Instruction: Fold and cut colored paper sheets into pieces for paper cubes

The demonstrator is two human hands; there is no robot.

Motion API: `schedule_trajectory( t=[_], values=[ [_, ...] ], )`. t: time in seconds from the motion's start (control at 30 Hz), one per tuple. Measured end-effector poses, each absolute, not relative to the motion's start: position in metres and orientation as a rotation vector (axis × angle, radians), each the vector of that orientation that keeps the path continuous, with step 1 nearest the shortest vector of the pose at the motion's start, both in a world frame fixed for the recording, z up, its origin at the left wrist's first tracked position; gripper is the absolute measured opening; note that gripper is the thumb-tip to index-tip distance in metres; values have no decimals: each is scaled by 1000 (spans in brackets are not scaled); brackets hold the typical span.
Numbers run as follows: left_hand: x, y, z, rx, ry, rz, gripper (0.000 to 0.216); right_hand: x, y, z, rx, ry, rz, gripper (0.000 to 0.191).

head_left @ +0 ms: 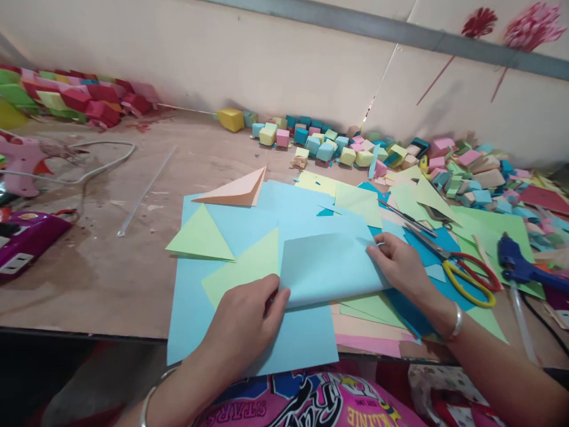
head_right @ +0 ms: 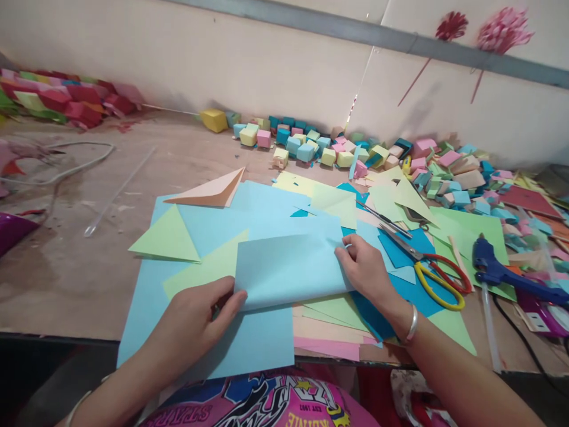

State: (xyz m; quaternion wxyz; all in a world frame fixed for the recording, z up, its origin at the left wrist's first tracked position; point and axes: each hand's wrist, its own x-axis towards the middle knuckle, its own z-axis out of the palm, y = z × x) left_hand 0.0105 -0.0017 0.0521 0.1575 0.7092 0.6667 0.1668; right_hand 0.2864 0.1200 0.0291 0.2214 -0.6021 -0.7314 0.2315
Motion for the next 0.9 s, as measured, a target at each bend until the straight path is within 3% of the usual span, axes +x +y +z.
schedule_trajectory(
  t=[0.1, 0.2, 0.37, 0.57, 0.9],
  values=[
    [10, -2, 49, 1843, 1884, 503, 9, 284, 114, 19, -1679, -2210, 256, 29],
    [9, -3, 46, 1772, 1862, 585, 22, 281, 107, 16, -1663, -2308, 16, 33],
    [7, -6, 44, 1783, 1877, 736, 50, 280, 103, 16, -1671, -2345, -89, 33],
    [6, -5, 45, 1901, 1766, 818, 23, 280, 99, 22, -1660, -2379, -221, 28],
    [14, -10, 45, 1882, 1664, 803, 21, 285, 102, 24, -1700, -2502, -415, 23]
  ],
)
